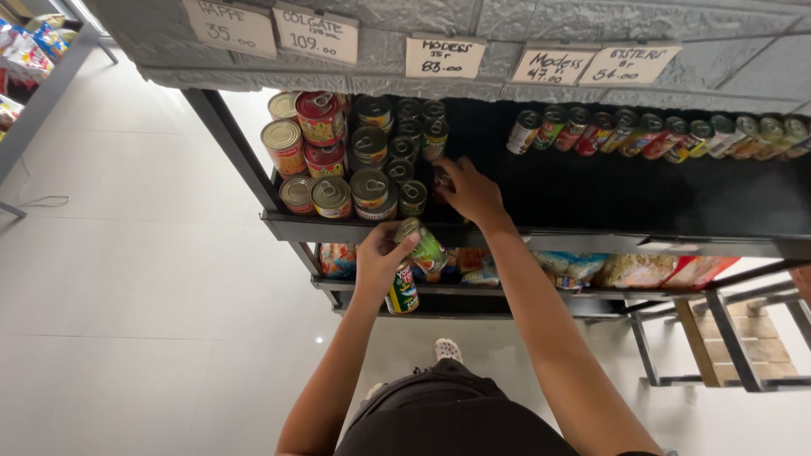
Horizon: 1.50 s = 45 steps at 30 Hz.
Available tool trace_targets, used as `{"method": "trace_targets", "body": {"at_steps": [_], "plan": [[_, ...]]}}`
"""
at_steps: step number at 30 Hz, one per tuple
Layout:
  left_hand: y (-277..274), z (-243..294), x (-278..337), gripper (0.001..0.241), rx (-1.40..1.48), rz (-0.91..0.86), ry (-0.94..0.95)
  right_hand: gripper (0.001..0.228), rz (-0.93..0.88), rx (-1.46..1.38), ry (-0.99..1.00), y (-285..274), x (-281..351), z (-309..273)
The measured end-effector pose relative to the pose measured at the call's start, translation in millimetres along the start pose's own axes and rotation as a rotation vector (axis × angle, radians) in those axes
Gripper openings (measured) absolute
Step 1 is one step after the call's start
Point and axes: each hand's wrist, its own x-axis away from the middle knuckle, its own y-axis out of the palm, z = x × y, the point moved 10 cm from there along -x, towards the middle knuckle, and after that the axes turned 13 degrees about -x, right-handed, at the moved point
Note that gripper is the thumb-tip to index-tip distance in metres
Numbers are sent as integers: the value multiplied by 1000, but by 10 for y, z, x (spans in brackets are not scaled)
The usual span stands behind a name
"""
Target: Stocking canned goods from a cardboard box onto grocery store shelves.
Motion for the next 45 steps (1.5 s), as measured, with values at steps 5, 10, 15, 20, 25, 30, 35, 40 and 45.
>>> {"method": "trace_targets", "body": {"at_steps": [5,10,15,20,25,30,35,40,45], "plan": [[-3,119,-69,56,-1,38,-13,47,263,-23,52,-215,-102,578],[27,1,-216,57,6,101,-45,39,297,-143,220,-518,7,1188],[207,86,-323,57,71,62,-60,32,298,-287,16,-323,-53,1329],[348,470,-437,53,-74,34,74,35,251,-214,134,-292,80,978],[534,1190,-544,49,-482,112,429,32,261,-130,197,-234,18,982],[980,884,-1035,46,-1109,-99,146,28,284,-198,163,-200,13,972],[1205,331,-1269,46,-1292,-204,92,32,250,-271,156,-322,104,1039],[1125,543,-1147,66,-1319,-89,137,37,487,-139,88,-653,217,1053],[1061,435,-1077,63,-1322,-156,84,30,451,-317,105,-377,127,1203]]}}
